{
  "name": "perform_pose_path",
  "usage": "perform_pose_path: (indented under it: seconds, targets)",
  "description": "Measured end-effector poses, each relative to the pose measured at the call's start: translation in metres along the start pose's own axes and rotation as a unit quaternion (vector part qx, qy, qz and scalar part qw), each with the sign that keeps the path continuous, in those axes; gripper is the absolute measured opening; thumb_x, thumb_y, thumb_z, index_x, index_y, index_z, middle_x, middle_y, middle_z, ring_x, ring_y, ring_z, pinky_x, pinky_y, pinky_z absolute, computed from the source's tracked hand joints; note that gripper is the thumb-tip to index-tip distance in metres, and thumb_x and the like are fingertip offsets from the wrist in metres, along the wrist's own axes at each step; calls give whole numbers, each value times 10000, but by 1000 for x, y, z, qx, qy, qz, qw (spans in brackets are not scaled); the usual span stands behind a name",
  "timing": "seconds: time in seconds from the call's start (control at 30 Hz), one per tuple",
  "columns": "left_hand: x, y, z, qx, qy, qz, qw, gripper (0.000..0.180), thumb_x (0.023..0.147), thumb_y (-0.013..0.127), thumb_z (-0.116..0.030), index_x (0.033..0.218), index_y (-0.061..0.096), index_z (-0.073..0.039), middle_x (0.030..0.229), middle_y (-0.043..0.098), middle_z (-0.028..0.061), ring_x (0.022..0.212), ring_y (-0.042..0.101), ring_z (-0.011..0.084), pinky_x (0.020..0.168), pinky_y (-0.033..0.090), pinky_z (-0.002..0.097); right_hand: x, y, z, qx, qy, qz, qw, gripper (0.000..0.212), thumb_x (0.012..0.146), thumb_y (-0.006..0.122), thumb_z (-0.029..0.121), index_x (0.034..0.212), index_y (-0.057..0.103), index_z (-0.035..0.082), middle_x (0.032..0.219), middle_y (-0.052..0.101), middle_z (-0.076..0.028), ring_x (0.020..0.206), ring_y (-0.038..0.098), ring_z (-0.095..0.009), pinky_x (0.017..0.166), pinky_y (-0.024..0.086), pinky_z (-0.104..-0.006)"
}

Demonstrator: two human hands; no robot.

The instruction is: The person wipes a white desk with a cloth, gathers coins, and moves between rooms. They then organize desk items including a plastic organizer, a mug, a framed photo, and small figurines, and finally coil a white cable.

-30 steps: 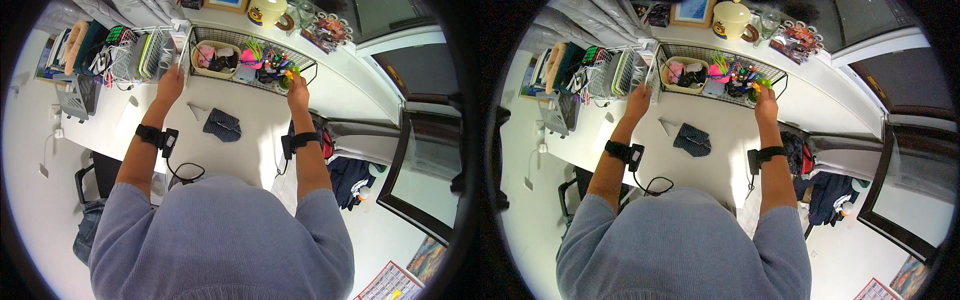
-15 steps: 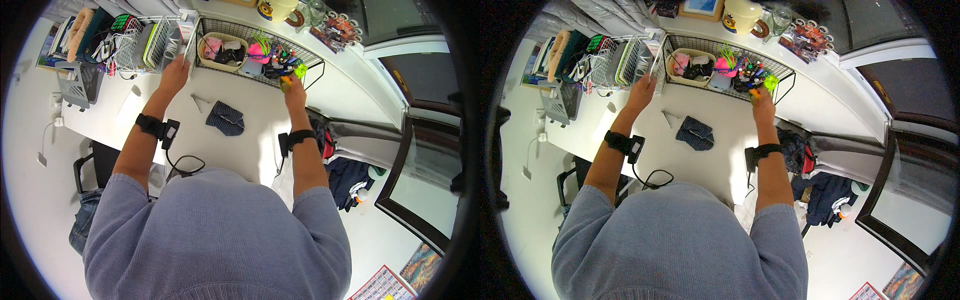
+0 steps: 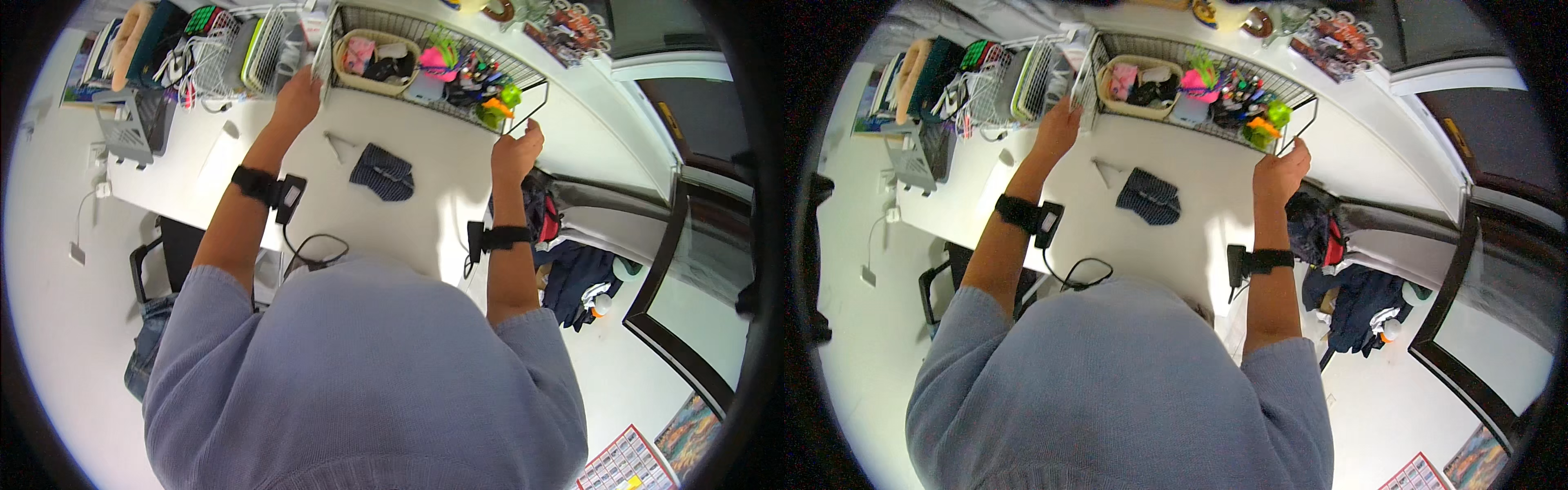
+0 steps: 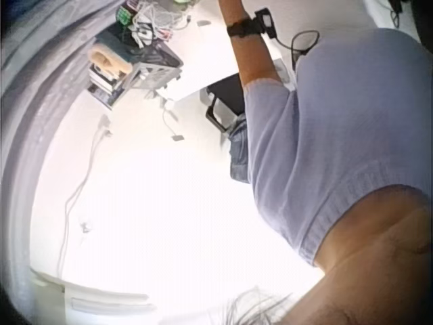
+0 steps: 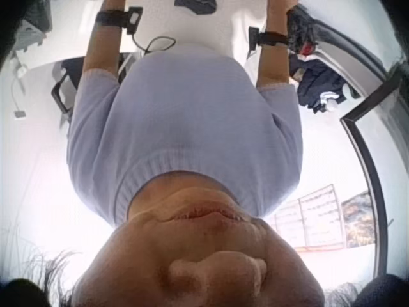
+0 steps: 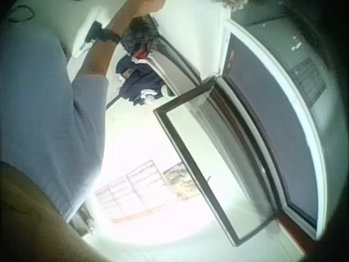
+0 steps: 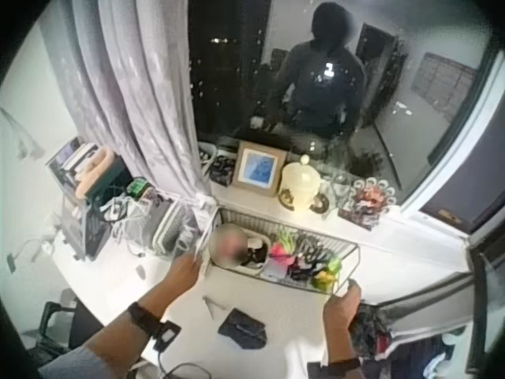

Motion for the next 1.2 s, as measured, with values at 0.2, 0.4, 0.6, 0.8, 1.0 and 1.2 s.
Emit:
perform_pose_path:
  seconds: [0.2,0.4,0.6,0.8,1.0,1.2]
  targets:
    - [-6,-8,-8,34,-31,-29,999,258,866,547,-208,1045,541,-22,899,609,198,783,589,387,713,467,466,-135,37,134,134,-294,319,891,321,807,617,208,1113,565,126,1170,532,-117,1131,466,-339,965,384,-419]
    - [-93,22,5,118,61,135,982,260,845,529,-121,1097,566,-67,1096,583,121,911,588,268,759,495,351,-153,97,95,58,-211,357,908,352,765,607,115,1114,576,136,1169,540,-117,1099,477,-329,936,404,-435]
    - [-106,54,4,232,163,246,927,282,806,524,-87,1087,538,-76,1017,579,83,930,577,285,777,489,374,-113,104,68,-19,-147,229,962,442,854,519,210,1275,482,78,1328,420,-216,1209,381,-413,1011,319,-478]
    - [-150,13,66,131,-69,274,950,182,843,535,-153,994,548,-53,948,574,126,867,579,310,726,492,409,-157,134,147,-25,-266,255,929,427,842,506,126,1261,469,47,1371,365,-197,1247,340,-384,1020,277,-513]
    - [-170,-67,108,-12,-184,104,977,231,839,585,-166,1005,557,-9,876,598,175,792,588,338,678,467,394,-232,146,249,200,-421,309,829,339,806,534,110,1142,561,71,1254,493,-128,1158,439,-316,947,358,-473]
    - [-132,-55,61,-120,-84,80,986,212,819,624,-84,1000,555,3,850,602,171,720,587,298,637,470,358,-185,153,261,47,-360,315,877,387,803,557,168,1186,548,109,1307,451,-70,1197,385,-288,971,330,-442]
Point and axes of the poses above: each hand's wrist, its own x-axis towards the middle knuckle, its own y-axis out of the palm, z = x × y, the point moved 5 cm from there along x, towards the middle knuckle
